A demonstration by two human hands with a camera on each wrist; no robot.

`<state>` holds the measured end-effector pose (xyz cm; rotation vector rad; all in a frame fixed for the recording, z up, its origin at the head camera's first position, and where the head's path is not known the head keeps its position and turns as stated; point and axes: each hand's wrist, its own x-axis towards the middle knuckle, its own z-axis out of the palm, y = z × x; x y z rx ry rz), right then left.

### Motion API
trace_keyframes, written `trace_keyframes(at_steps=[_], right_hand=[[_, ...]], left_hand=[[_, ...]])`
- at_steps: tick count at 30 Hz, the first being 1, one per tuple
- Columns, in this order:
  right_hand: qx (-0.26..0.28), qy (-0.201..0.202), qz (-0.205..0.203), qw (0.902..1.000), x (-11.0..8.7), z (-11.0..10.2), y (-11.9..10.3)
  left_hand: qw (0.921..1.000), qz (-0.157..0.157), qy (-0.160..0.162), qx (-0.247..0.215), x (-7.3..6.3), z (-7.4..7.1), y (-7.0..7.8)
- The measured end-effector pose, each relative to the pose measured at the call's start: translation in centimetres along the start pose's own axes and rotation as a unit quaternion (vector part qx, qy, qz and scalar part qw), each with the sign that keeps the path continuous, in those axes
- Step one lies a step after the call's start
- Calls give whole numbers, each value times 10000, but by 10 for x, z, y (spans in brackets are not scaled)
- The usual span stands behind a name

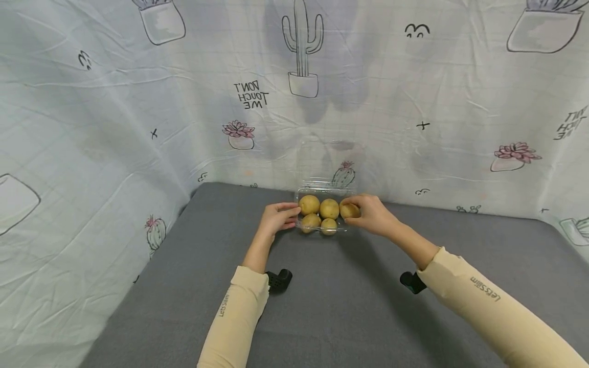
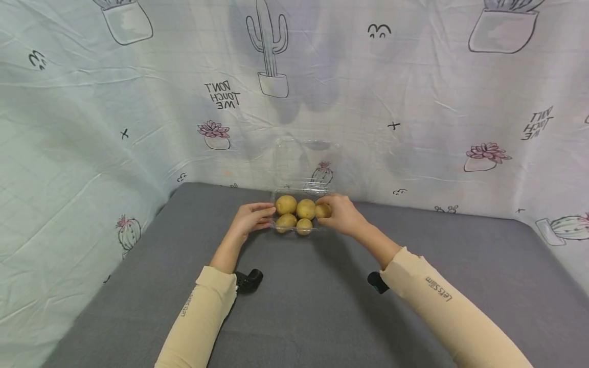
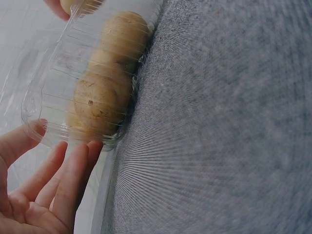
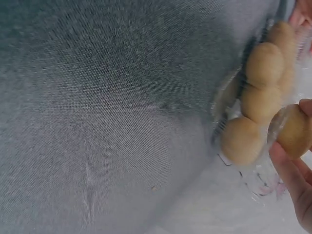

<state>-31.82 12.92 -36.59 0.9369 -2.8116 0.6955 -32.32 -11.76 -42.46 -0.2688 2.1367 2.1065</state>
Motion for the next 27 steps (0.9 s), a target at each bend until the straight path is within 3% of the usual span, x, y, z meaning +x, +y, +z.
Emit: trace_keyframes(at_steps=[13,27], right_hand=[[-281,-680,905,9932,19,17,-1],[-562,-1012,1158,9865,25,21,-5]], left_hand=[[10000,43,33,13,-1,-1,0],[9998,190,-100,-59,-1,-3,-1]])
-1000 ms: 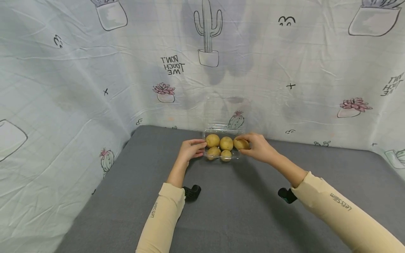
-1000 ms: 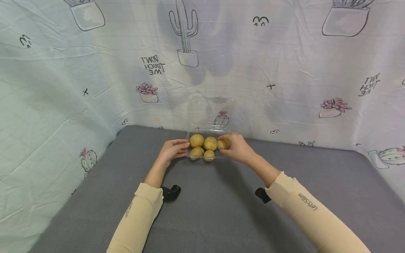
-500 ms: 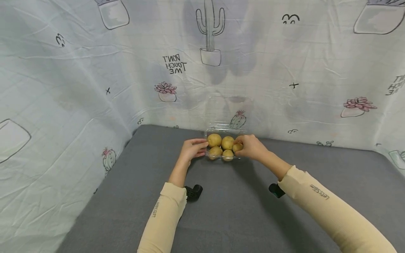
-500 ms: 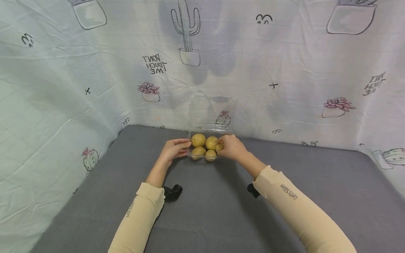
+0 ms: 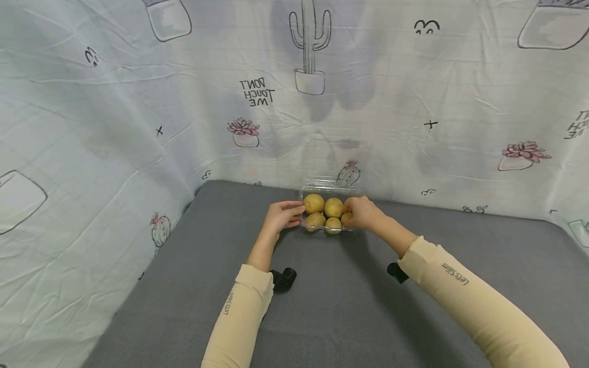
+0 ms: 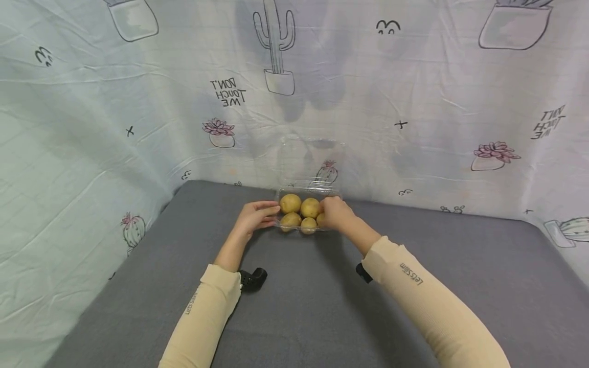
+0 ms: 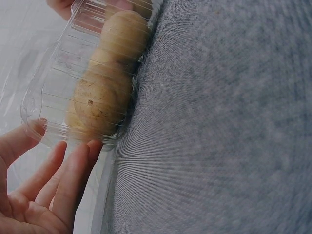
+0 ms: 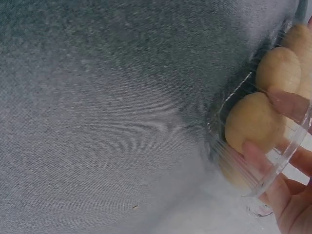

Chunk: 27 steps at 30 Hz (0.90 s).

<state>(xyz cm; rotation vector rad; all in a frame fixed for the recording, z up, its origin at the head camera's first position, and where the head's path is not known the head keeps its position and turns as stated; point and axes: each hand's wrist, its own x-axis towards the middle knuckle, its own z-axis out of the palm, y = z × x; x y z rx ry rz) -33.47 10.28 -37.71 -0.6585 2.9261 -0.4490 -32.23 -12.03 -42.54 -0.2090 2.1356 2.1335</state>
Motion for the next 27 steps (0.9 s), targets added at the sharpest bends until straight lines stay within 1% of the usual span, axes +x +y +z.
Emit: trace_keyframes(at_steps=[4,5,8,13,21,25,27], right_hand=[[-9,58,92,9999,0,2,3],[-21,94,91,9999,0,3,3],[-29,119,150,9998,0,4,2],[-97,0,178,9998,1,2,1],[-62,-8,40,10000,-4,-2,-1],[131,-21,-86,9999,-8,-6,0],[293,65,-146,9994,-8,-9,1]], left_hand=[[10000,-29,35,33,0,2,0],[9999,-99,71,59,1,2,1],[9998,-140,110,87,1,3,1],[9998,-154,122,77,1,3,1],[9995,-103,204,206,2,5,1],[9995,-114,233,200,1,5,2],[9994,-107,246,197,1,5,2]])
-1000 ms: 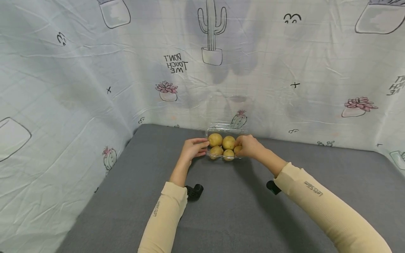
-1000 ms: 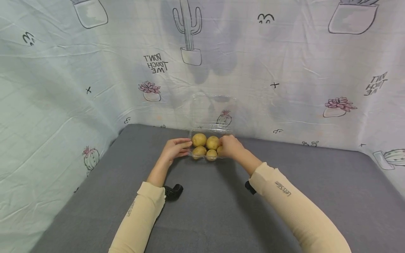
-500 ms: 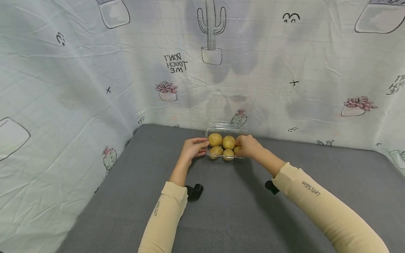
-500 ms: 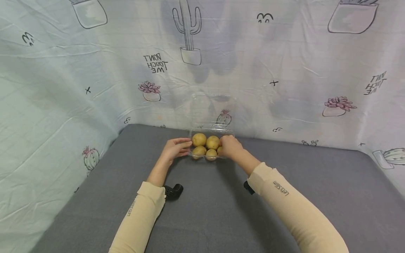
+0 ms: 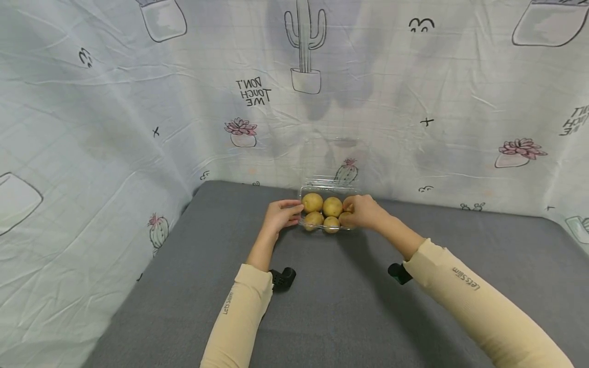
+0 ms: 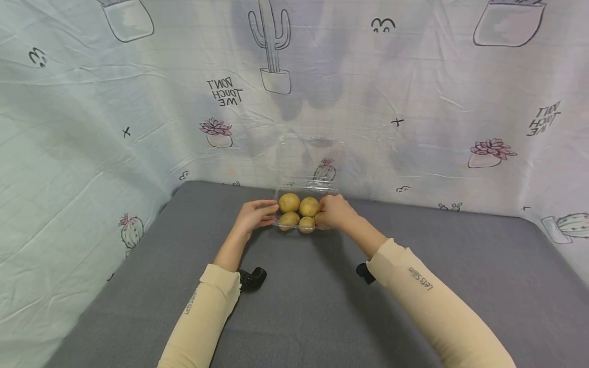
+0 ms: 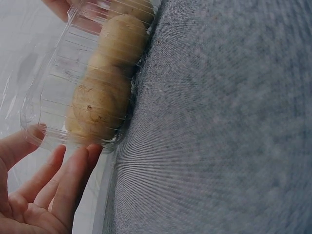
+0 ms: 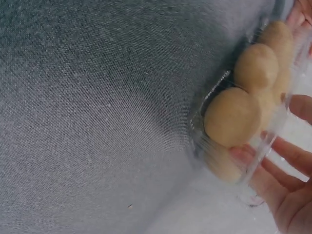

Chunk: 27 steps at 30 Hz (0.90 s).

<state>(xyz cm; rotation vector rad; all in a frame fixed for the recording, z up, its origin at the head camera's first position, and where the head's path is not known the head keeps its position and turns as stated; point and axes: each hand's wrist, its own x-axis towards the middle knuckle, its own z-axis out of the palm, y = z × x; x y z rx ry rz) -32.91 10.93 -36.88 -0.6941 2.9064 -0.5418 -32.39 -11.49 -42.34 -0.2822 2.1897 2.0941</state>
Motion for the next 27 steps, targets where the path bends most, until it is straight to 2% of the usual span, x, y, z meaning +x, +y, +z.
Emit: trace_keyframes(at_steps=[5,10,14,18,22,24,27], right_hand=[[561,579,-20,9967,1,-7,5],[1007,1219,215,9872,1,-8,10],[1293,1722,357,9759,2,-10,14],[1734,2071,466,9617,4,-16,24],[2044,2230,641,9510,6,-22,36],[2086,2193,677,9507,7,-24,40],[2009,2004,689,9564,7,-27,43]], left_hand=[[10000,51,57,24,0,0,3],[9999,51,93,68,1,-1,4],[9994,26,156,297,1,-1,4],[9985,132,142,509,0,-1,6],[9976,327,70,606,-1,-1,8],[9968,430,85,670,-1,-1,11],[9958,492,106,760,2,0,16]])
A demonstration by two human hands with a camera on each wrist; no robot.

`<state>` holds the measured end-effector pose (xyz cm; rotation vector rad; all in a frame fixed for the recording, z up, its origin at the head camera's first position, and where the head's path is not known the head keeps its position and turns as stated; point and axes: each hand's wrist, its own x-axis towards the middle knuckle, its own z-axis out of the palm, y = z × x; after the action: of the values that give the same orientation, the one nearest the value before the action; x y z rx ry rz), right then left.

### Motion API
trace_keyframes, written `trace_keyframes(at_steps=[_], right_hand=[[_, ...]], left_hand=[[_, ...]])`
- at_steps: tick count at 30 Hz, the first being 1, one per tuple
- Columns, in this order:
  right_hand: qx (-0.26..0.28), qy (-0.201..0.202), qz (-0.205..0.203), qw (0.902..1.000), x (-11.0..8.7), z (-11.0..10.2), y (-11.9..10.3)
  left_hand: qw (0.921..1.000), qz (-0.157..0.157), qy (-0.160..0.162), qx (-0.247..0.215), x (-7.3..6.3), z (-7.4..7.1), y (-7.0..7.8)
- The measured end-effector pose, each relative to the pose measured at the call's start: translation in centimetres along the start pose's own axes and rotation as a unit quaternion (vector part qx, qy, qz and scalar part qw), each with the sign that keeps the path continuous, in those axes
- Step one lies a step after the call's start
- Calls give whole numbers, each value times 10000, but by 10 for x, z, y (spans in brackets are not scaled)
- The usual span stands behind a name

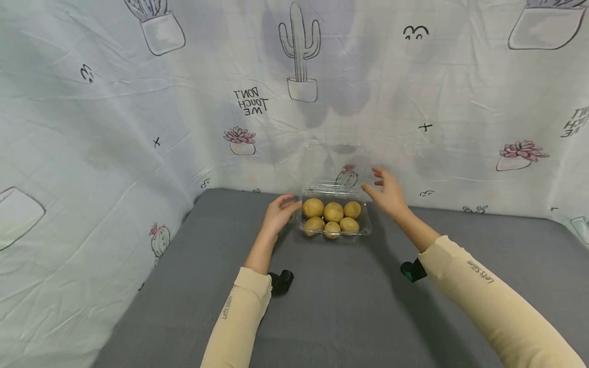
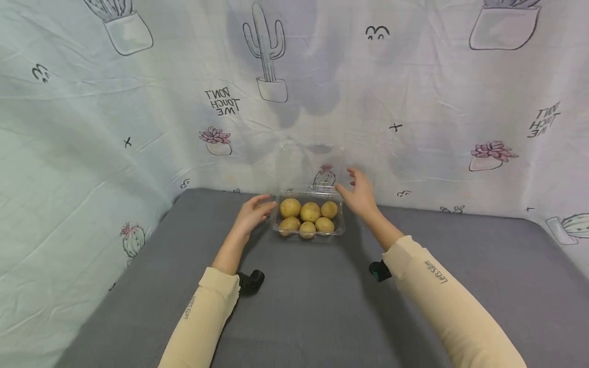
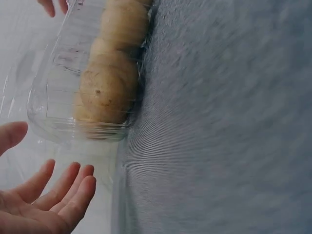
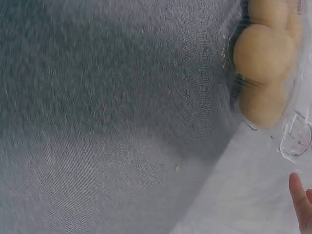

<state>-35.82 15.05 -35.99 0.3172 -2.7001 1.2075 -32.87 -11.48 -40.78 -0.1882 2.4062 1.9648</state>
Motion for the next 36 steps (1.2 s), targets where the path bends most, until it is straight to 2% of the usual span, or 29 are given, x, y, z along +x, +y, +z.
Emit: trace_keyframes(at_steps=[3,8,11,15,18,22,26,30,36], right_hand=[[-89,-187,-42,9998,2,-2,-3],[-119,-348,-175,9992,5,-6,-10],[-166,-438,-202,9987,5,-8,-15],[-172,-541,-113,9983,6,-9,-22],[-89,-626,-79,9980,6,-10,-28],[122,-672,-52,9976,3,-11,-34],[510,-450,-87,9976,-4,-10,-34],[608,-214,-307,9974,-15,-8,-31],[575,-135,-565,9967,-44,-7,-26]], left_hand=[[9996,212,67,172,10,0,13],[9947,847,221,534,29,0,48],[9891,1192,135,855,36,-1,66],[9817,1446,-155,1229,43,-3,77],[9819,1481,-248,1150,43,-5,77],[9846,1558,-204,765,37,-3,72],[9849,1623,-165,578,28,-3,65],[9827,1722,-98,675,18,-5,59],[9714,1994,-254,1265,-1,-11,51]])
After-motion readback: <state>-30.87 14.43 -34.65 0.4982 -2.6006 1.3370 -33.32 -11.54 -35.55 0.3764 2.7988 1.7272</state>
